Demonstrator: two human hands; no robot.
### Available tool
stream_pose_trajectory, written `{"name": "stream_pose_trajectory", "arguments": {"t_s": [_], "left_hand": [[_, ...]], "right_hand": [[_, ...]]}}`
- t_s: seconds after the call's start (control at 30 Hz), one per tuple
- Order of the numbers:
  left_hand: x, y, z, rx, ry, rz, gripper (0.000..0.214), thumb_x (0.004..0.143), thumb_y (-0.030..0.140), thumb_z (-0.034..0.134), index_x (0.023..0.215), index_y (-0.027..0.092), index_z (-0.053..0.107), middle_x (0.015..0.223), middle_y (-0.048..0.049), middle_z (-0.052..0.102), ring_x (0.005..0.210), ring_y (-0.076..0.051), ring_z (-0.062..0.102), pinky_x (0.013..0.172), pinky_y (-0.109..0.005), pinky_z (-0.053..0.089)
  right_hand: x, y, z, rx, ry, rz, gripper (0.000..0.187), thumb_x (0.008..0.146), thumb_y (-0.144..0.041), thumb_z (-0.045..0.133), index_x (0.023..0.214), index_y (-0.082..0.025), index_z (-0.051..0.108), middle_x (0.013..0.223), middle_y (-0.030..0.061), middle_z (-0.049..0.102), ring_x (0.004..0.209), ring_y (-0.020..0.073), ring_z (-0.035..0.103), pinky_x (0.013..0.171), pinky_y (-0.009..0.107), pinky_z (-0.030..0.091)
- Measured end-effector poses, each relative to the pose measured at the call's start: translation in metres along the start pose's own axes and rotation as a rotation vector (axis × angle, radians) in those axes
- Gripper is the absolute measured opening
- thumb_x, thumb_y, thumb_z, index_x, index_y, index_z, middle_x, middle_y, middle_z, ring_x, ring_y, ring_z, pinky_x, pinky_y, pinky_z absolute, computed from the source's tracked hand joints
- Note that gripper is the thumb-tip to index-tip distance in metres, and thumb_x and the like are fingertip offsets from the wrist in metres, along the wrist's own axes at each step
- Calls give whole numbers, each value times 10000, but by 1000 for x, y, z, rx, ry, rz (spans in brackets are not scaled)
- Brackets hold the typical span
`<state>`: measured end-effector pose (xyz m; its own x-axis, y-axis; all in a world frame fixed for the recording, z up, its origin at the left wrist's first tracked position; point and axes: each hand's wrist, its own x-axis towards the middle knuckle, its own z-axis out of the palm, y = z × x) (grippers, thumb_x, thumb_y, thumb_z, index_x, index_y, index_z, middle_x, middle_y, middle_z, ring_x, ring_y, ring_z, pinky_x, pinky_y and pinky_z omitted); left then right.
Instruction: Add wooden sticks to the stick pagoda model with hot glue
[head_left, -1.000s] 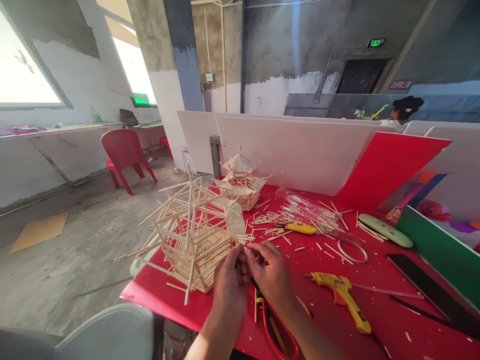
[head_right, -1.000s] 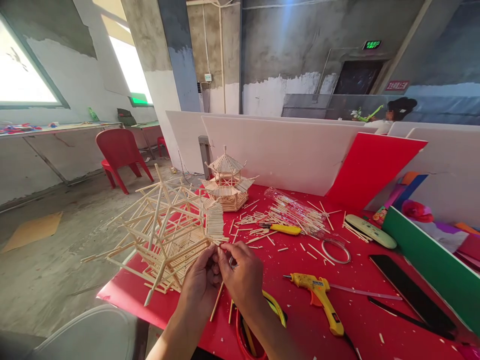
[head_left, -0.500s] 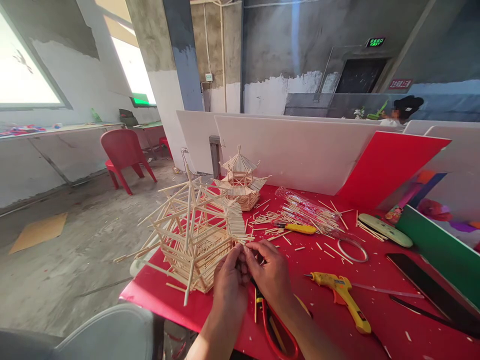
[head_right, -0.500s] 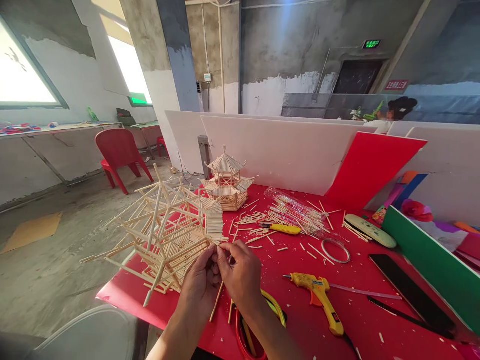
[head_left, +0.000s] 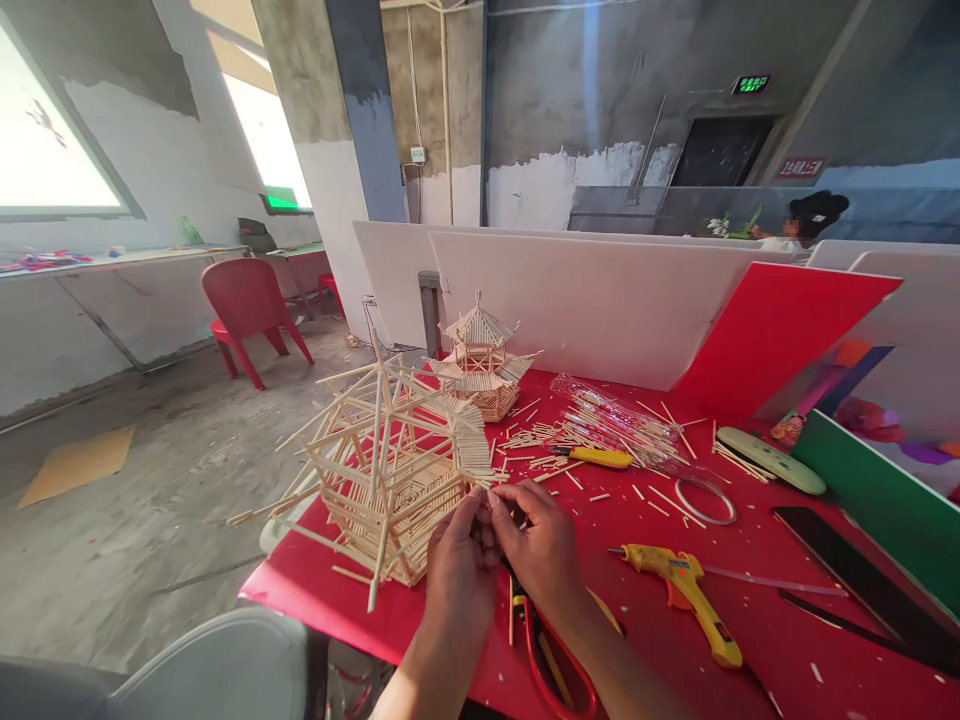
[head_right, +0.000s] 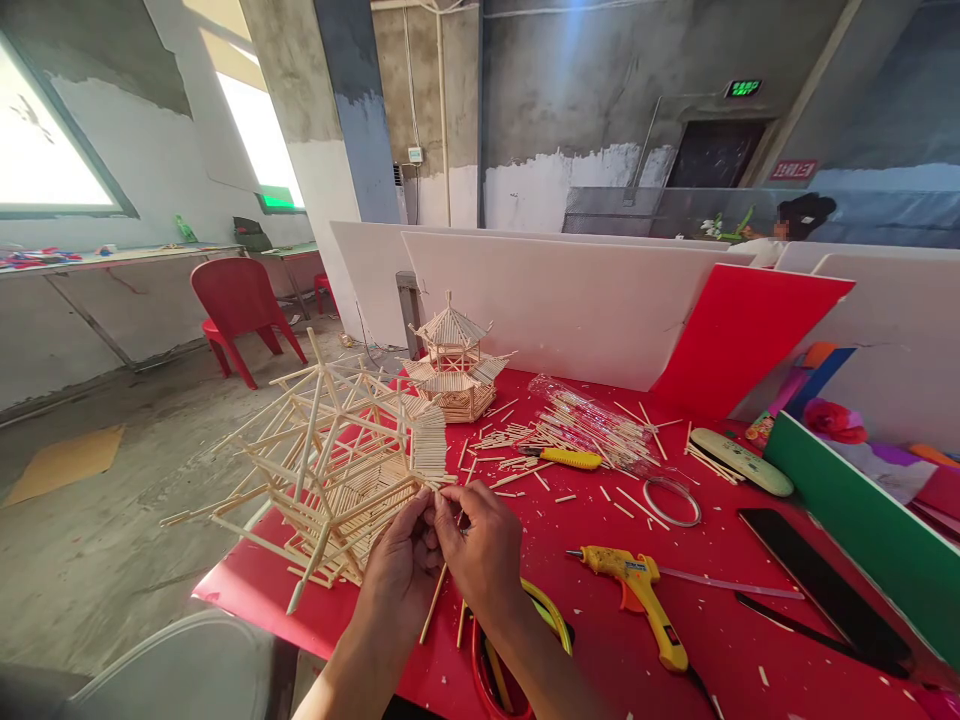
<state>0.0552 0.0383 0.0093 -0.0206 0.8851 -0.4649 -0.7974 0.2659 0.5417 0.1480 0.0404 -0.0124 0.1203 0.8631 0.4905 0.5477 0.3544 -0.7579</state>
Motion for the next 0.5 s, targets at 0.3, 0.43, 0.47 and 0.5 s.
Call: {"name": "stream_pose_trajectory", "arguments": {"t_s": [0.3,0.43,0.47,0.5], "left_hand": [[1,-1,-1,-2,12,-6,310,524,256,888,620,137,618,472,37,566,399,-51,434,380,-168,296],[1,-1,-1,-3,6,-1,327,508,257,899,628,140,618,473,41,564,403,-55,442,382,-169,305],[1,-1,-1,0,2,-1,332,504,258,901,630,139,618,470,43,558,401,-53,436,381,-168,302],[1,-1,-1,5,1,-1,334,503,261,902,633,138,620,472,43,558,400,-52,433,381,-167,301]], "right_hand": [[0,-3,-1,24,17,28,197,921,-365,575,897,-231,717,806,24,681,711,156,626,653,251,491],[-1,-3,0,36,21,51,189,905,-376,601,914,-236,727,808,22,687,710,158,630,652,254,494],[-1,-3,0,41,20,56,186,904,-372,601,912,-236,728,809,22,688,718,160,633,653,254,494],[-1,-3,1,47,19,60,183,902,-367,602,908,-236,729,810,21,689,726,161,636,656,253,495]]}}
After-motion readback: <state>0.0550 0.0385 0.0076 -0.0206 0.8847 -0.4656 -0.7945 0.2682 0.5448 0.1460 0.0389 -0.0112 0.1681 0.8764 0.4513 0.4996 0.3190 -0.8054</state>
